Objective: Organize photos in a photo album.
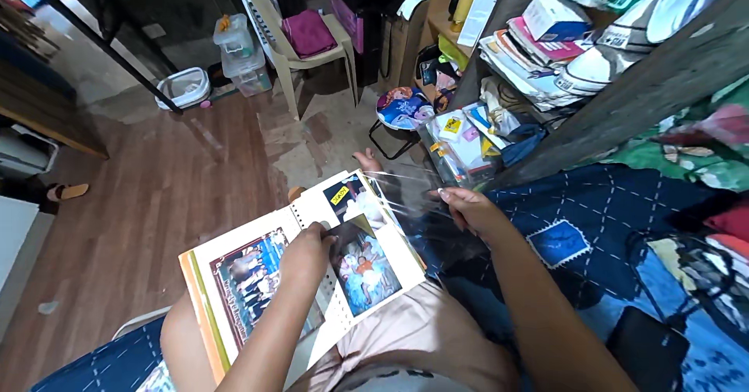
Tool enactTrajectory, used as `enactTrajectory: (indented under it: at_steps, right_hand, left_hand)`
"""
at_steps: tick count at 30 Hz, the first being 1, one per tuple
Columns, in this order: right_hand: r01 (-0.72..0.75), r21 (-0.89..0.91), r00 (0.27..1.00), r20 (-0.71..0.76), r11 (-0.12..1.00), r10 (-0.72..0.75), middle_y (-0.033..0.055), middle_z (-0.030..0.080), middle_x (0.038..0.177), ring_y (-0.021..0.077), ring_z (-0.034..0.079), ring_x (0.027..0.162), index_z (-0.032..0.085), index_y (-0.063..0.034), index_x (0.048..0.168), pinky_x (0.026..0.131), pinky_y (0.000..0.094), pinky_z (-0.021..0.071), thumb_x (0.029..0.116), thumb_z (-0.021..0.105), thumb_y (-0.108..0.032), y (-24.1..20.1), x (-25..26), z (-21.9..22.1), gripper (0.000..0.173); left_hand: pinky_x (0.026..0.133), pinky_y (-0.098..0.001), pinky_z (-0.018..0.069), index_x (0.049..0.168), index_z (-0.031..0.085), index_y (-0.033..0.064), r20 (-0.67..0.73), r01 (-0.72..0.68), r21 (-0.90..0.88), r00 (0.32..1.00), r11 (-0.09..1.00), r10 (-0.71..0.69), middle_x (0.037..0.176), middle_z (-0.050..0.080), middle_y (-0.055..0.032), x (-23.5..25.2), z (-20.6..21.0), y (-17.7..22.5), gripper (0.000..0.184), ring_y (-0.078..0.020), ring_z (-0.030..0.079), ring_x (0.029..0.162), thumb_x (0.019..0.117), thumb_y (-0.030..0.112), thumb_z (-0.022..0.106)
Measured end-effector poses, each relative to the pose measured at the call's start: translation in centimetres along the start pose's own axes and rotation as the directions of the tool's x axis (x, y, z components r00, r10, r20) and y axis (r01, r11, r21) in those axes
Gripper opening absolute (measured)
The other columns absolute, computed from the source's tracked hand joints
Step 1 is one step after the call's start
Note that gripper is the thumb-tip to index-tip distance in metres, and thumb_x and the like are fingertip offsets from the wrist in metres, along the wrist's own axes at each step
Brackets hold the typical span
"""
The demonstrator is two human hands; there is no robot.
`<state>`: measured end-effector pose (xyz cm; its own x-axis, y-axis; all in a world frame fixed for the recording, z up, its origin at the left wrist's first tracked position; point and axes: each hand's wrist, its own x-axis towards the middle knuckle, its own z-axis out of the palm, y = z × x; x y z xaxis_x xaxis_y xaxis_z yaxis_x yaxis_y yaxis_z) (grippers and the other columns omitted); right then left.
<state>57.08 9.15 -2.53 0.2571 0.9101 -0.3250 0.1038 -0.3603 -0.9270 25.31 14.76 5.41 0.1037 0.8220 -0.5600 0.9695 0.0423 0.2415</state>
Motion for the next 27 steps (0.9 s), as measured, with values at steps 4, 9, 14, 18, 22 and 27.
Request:
enactTrajectory:
  at_steps: [4, 9, 14, 18, 22, 27]
  right_hand:
    - [0.001, -0.011, 1.0, 0.002, 1.0, -0.001, -0.0055, 0.05, 0.06, 0.0021, 0.041, 0.044, 0.068, -0.0033, 0.123, 0.043, 0.0177, 0.0365, 0.1094, 0.046, -0.021, 0.0, 0.0, 0.0, 0.031]
    - [-0.005, -0.01, 1.0, 0.007, 1.0, 0.006, -0.0054, 0.049, 0.059, 0.002, 0.04, 0.043, 0.068, -0.0041, 0.123, 0.043, 0.0179, 0.0366, 0.1096, 0.046, -0.021, 0.2, 0.1, -0.1, 0.031]
    - [0.023, -0.007, 1.0, 0.018, 1.0, -0.023, -0.0066, 0.049, 0.058, 0.0006, 0.039, 0.043, 0.069, -0.0037, 0.122, 0.043, 0.0168, 0.0353, 0.1094, 0.046, -0.02, 0.3, 0.2, -0.1, 0.031]
    - [0.033, -0.019, 0.999, 0.0, 0.999, -0.033, -0.0059, 0.05, 0.061, 0.001, 0.041, 0.045, 0.068, -0.0032, 0.121, 0.045, 0.0177, 0.0376, 0.1093, 0.047, -0.022, 0.6, 0.2, -0.5, 0.031]
    - [0.031, -0.02, 1.0, 0.005, 0.999, -0.03, -0.0062, 0.049, 0.059, 0.0014, 0.04, 0.043, 0.069, -0.0044, 0.122, 0.043, 0.0179, 0.037, 0.1092, 0.047, -0.022, 0.9, 0.5, -0.4, 0.031]
    - [0.068, 0.019, 0.998, 0.015, 0.998, -0.068, -0.0068, 0.049, 0.058, 0.0011, 0.041, 0.044, 0.068, -0.0024, 0.121, 0.044, 0.0178, 0.0382, 0.1088, 0.047, -0.02, 0.8, 0.3, -0.4, 0.03]
  left_hand:
    - [0.093, -0.0509, 0.051, 0.128, 0.061, 0.0047, 0.011, -0.045, -0.137, 0.999, 0.99, 0.047, 0.114, 0.068, -0.0171, 0.0, -0.1, -0.5, 0.036, -0.0312, 0.066, 0.104, 0.1059, 0.032, 0.056]
    - [0.074, -0.0375, 0.054, 0.12, 0.062, 0.0056, -0.008, -0.101, -0.279, 0.995, 0.955, 0.103, 0.095, 0.066, -0.0094, -0.3, -0.4, -1.2, 0.031, -0.0179, 0.064, 0.076, 0.1037, 0.032, 0.06]
    - [0.068, -0.0337, 0.0534, 0.115, 0.064, 0.0071, -0.098, -0.152, -0.31, 0.987, 0.938, 0.128, 0.088, 0.065, -0.0054, -2.3, -1.3, -1.1, 0.027, -0.0142, 0.062, 0.068, 0.103, 0.031, 0.062]
    - [0.054, -0.023, 0.0526, 0.105, 0.068, 0.0101, -0.446, -0.42, -0.359, 0.862, 0.834, 0.242, 0.077, 0.068, 0.0034, -5.7, -2.3, -2.1, 0.018, -0.0039, 0.061, 0.057, 0.0997, 0.027, 0.065]
    - [0.048, -0.0148, 0.047, 0.101, 0.068, 0.0136, -0.508, -0.497, -0.422, 0.822, 0.758, 0.257, 0.073, 0.066, 0.0099, -6.7, -3.2, -2.4, 0.014, 0.0028, 0.056, 0.052, 0.0976, 0.027, 0.067]
    - [0.062, -0.0285, 0.0515, 0.111, 0.065, 0.007, -0.166, -0.265, -0.42, 0.963, 0.868, 0.213, 0.083, 0.066, -0.001, -3.3, -0.2, -1.3, 0.023, -0.0091, 0.06, 0.063, 0.1017, 0.028, 0.064]
